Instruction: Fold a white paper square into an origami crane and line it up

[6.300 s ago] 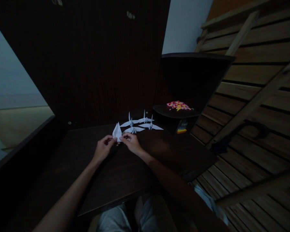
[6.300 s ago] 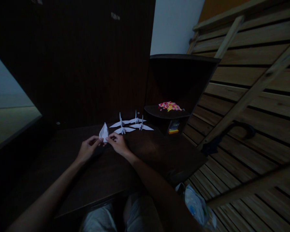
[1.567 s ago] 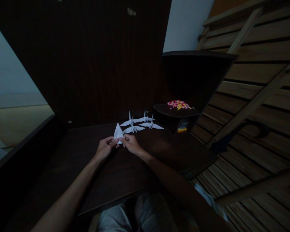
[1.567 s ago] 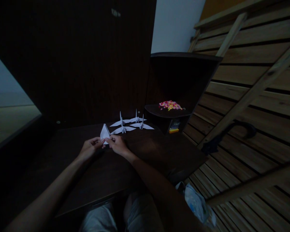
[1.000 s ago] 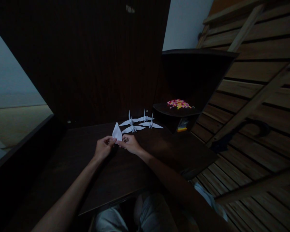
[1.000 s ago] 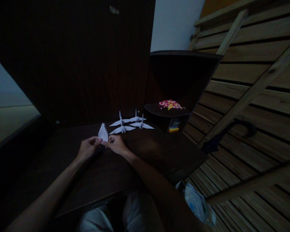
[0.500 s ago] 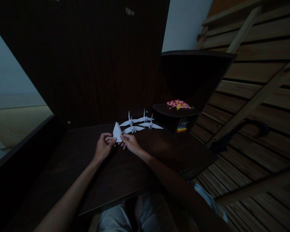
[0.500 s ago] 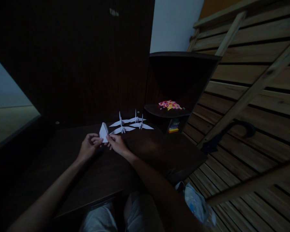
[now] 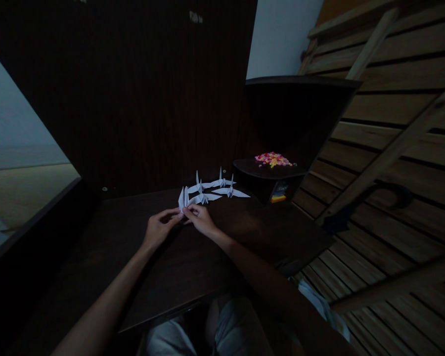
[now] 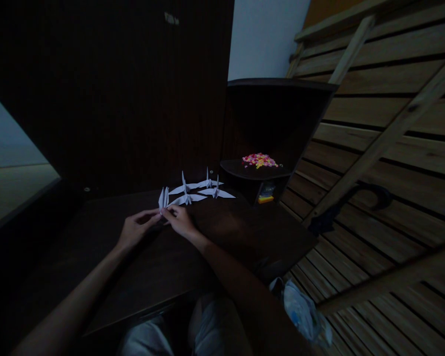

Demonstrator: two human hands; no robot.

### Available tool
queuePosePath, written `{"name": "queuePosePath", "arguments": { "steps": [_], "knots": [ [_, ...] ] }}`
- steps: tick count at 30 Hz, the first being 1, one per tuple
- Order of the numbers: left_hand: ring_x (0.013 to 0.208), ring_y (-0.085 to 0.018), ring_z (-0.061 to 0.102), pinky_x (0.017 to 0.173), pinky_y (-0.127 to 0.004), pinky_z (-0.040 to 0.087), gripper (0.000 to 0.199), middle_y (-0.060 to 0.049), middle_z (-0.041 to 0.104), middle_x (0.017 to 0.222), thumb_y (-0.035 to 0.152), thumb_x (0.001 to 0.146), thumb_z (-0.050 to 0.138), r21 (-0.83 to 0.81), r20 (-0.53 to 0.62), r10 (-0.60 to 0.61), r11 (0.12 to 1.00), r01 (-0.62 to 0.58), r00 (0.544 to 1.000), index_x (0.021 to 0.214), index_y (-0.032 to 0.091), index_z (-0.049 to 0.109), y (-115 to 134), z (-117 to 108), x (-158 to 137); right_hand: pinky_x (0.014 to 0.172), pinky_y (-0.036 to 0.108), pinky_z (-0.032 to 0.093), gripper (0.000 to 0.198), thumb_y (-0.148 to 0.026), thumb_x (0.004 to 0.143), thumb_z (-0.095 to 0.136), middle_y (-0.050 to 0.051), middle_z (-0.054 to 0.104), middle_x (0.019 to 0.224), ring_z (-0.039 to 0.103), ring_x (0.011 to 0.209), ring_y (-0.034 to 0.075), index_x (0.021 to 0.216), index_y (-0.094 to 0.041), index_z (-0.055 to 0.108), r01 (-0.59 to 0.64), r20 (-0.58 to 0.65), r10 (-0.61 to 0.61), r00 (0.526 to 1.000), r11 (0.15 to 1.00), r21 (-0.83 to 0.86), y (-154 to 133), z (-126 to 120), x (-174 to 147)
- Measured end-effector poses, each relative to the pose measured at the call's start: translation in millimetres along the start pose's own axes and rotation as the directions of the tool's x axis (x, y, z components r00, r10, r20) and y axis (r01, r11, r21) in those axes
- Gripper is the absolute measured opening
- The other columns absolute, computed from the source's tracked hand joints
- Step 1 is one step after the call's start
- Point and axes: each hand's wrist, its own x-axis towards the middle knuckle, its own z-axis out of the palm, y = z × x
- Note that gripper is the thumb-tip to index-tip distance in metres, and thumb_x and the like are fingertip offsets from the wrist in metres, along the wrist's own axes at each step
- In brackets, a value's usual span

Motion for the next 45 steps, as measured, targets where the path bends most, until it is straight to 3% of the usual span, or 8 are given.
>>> {"name": "queuePosePath", "arguments": {
  "steps": [7, 14, 18, 22, 30, 36, 41, 45],
  "knots": [
    [0.092, -0.026, 0.066, 0.085, -0.037, 0.049, 0.042, -0.009, 0.073, 0.095, 0.048, 0.065, 0.073, 0.001, -0.021, -0.019, 1.000, 0.019, 1.000, 0.092, 0.016, 0.073, -0.3, -1.6, 1.1, 0.058, 0.027, 0.054, 0.041, -0.056, 0.066, 0.069, 0.000, 0.055, 0.073, 0.058, 0.071, 0.014, 0.070, -0.017, 0.058, -0.008, 0.013, 0.008, 1.000, 1.000, 0.017, 1.3, 0.8, -0.6],
    [0.082, -0.024, 0.066, 0.075, -0.034, 0.051, 0.045, -0.008, 0.073, 0.089, 0.048, 0.061, 0.076, 0.006, 0.012, -0.030, 1.000, 0.030, 0.999, 0.092, 0.015, 0.072, 2.5, -0.9, -1.0, 0.069, 0.026, 0.048, 0.037, -0.053, 0.072, 0.066, 0.000, 0.058, 0.070, 0.056, 0.070, 0.013, 0.067, -0.017, 0.059, 0.120, 0.000, -0.122, 0.993, 0.980, -0.156, -3.0, -2.2, -0.3],
    [0.088, -0.025, 0.065, 0.080, -0.036, 0.050, 0.043, -0.009, 0.073, 0.093, 0.048, 0.062, 0.075, -0.006, 0.006, -0.028, 1.000, 0.028, 1.000, 0.091, 0.016, 0.072, 3.8, 0.3, -1.0, 0.063, 0.025, 0.045, 0.039, -0.055, 0.072, 0.064, -0.001, 0.058, 0.069, 0.056, 0.066, 0.013, 0.069, -0.017, 0.059, 0.070, -0.009, -0.072, 0.997, 0.989, -0.128, -0.9, -2.9, 0.1],
    [0.096, -0.027, 0.064, 0.088, -0.039, 0.047, 0.040, -0.010, 0.073, 0.099, 0.048, 0.062, 0.074, -0.039, 0.008, -0.008, 0.999, 0.009, 1.000, 0.087, 0.018, 0.074, 3.4, -0.1, 1.0, 0.062, 0.024, 0.046, 0.041, -0.057, 0.071, 0.064, -0.001, 0.057, 0.067, 0.054, 0.063, 0.012, 0.068, -0.017, 0.058, 0.093, -0.026, -0.097, 0.995, 0.989, -0.112, 1.1, -1.8, 0.5],
    [0.082, -0.024, 0.065, 0.075, -0.032, 0.051, 0.036, -0.008, 0.074, 0.089, 0.050, 0.064, 0.064, -0.015, -0.065, -0.094, 0.996, 0.093, 0.993, 0.072, 0.017, 0.074, 0.1, -4.0, 6.0, 0.059, 0.025, 0.051, 0.040, -0.056, 0.068, 0.067, -0.001, 0.056, 0.069, 0.056, 0.065, 0.012, 0.071, -0.017, 0.057, 0.046, -0.042, -0.048, 0.998, 0.998, -0.046, 0.1, 0.2, 0.4],
    [0.078, -0.024, 0.065, 0.077, -0.033, 0.049, 0.034, -0.006, 0.072, 0.080, 0.051, 0.067, 0.064, 0.028, -0.034, -0.025, 0.999, 0.026, 0.999, 0.073, 0.018, 0.074, 1.1, -3.3, 5.1, 0.062, 0.028, 0.054, 0.039, -0.053, 0.065, 0.071, -0.001, 0.057, 0.070, 0.059, 0.065, 0.013, 0.073, -0.017, 0.056, 0.021, -0.063, -0.021, 0.998, 1.000, -0.010, -1.8, 1.1, -0.1],
    [0.088, -0.025, 0.064, 0.084, -0.035, 0.048, 0.034, -0.008, 0.072, 0.091, 0.049, 0.067, 0.069, 0.055, -0.061, 0.081, 0.995, -0.078, 0.995, 0.080, 0.018, 0.076, 1.2, -1.4, 1.5, 0.060, 0.027, 0.056, 0.042, -0.049, 0.061, 0.075, -0.002, 0.057, 0.073, 0.060, 0.068, 0.013, 0.079, -0.019, 0.053, 0.017, -0.113, -0.014, 0.994, 0.999, 0.031, -1.4, 1.8, 0.6],
    [0.086, -0.025, 0.064, 0.083, -0.036, 0.048, 0.035, -0.008, 0.073, 0.091, 0.048, 0.068, 0.069, 0.075, -0.104, 0.086, 0.994, -0.079, 0.991, 0.085, 0.018, 0.076, -3.7, -0.2, 0.8, 0.059, 0.026, 0.056, 0.047, -0.045, 0.059, 0.077, -0.001, 0.057, 0.077, 0.061, 0.070, 0.013, 0.088, -0.020, 0.050, 0.023, -0.154, -0.017, 0.988, 0.999, 0.037, -0.5, 1.3, 0.8]
  ]
}}
